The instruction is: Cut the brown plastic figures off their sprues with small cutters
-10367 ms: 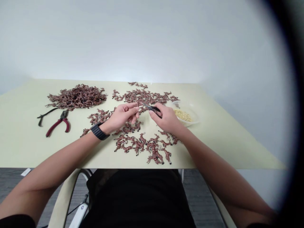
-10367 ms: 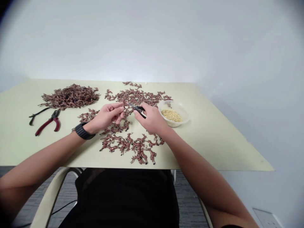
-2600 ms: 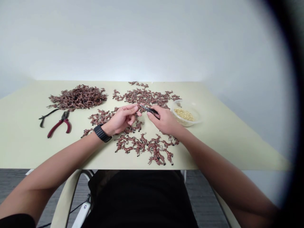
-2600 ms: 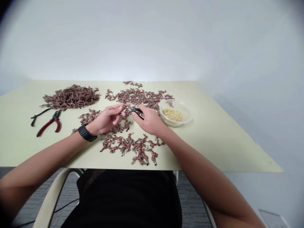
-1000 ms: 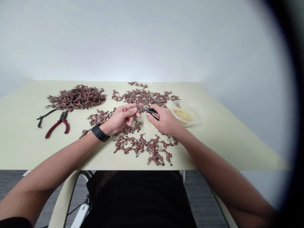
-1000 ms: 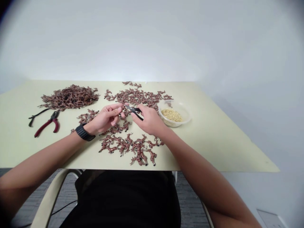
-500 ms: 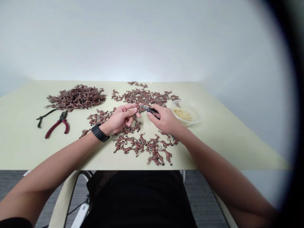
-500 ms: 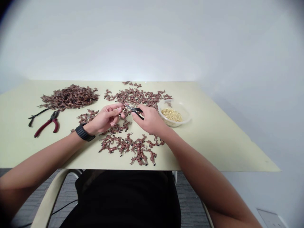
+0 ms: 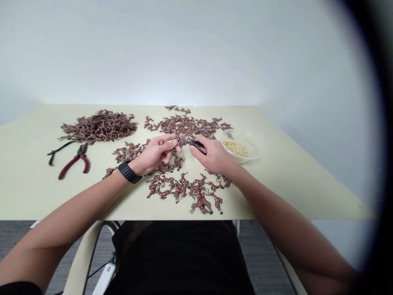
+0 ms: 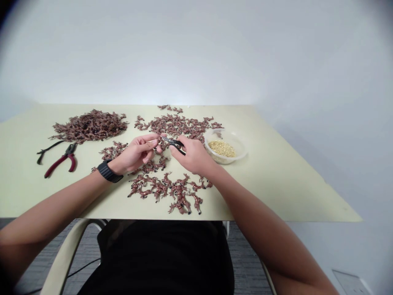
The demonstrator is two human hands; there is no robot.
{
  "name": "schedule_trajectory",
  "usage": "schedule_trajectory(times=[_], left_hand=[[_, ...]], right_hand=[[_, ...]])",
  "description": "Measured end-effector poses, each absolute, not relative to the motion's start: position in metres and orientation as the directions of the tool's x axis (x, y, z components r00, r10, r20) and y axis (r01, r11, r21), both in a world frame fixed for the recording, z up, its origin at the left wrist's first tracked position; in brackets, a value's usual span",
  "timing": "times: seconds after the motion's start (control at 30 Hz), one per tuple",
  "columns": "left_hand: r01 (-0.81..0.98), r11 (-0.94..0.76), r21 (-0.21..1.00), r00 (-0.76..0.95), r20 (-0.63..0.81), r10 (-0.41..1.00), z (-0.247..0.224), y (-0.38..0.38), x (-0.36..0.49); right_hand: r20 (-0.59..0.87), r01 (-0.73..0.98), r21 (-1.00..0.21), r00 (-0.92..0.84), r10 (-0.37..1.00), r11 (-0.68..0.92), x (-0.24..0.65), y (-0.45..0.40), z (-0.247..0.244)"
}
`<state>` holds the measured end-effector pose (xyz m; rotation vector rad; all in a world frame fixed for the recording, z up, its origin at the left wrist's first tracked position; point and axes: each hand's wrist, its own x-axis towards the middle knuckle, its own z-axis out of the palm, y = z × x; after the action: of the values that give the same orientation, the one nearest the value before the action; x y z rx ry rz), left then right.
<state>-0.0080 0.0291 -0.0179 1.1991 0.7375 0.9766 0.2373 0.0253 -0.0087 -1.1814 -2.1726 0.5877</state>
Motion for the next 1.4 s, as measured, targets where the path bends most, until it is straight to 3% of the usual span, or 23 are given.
schedule_trajectory(times=[0.13, 0.23, 0.33, 0.4, 0.47, 0.57, 0.73, 0.87, 1.4], left_hand=[[-0.119, -0.011, 0.993, 0.393, 0.057, 0.918, -0.019, 0.026, -0.007], [0.093, -0.208, 0.974, 0.332, 0.167, 0.928, -0.021, 0.024, -0.008], [0.320, -0.455, 0.831, 0.279, 0.377, 0.883, -0.023, 0.026, -0.013], [0.402, -0.553, 0.730, 0.303, 0.464, 0.833, -0.023, 0.029, -0.017], [0.429, -0.585, 0.689, 0.329, 0.484, 0.811, -0.022, 0.031, -0.019], [0.434, -0.575, 0.694, 0.318, 0.479, 0.818, -0.023, 0.031, -0.017], [0.520, -0.590, 0.618, 0.352, 0.474, 0.807, -0.030, 0.030, -0.013], [0.562, -0.578, 0.592, 0.345, 0.467, 0.814, -0.033, 0.033, -0.015], [0.561, -0.545, 0.623, 0.324, 0.440, 0.838, -0.033, 0.032, -0.014]], right_hand=[[0.252, 0.605, -0.645, -0.407, 0.878, 0.466, 0.235, 0.023, -0.007], [0.149, 0.545, -0.753, -0.406, 0.902, 0.370, 0.233, 0.022, -0.004], [-0.112, 0.360, -0.929, -0.499, 0.860, 0.088, 0.233, 0.023, -0.001], [-0.245, 0.251, -0.961, -0.566, 0.787, -0.118, 0.234, 0.025, -0.001], [-0.286, 0.193, -0.958, -0.597, 0.749, -0.212, 0.235, 0.027, -0.002], [-0.250, 0.198, -0.966, -0.561, 0.790, -0.165, 0.235, 0.029, -0.004], [-0.139, 0.375, -0.926, -0.429, 0.893, 0.035, 0.234, 0.028, -0.004], [-0.055, 0.424, -0.895, -0.413, 0.909, 0.138, 0.234, 0.027, -0.004], [0.008, 0.493, -0.842, -0.394, 0.919, 0.219, 0.232, 0.025, -0.007]])
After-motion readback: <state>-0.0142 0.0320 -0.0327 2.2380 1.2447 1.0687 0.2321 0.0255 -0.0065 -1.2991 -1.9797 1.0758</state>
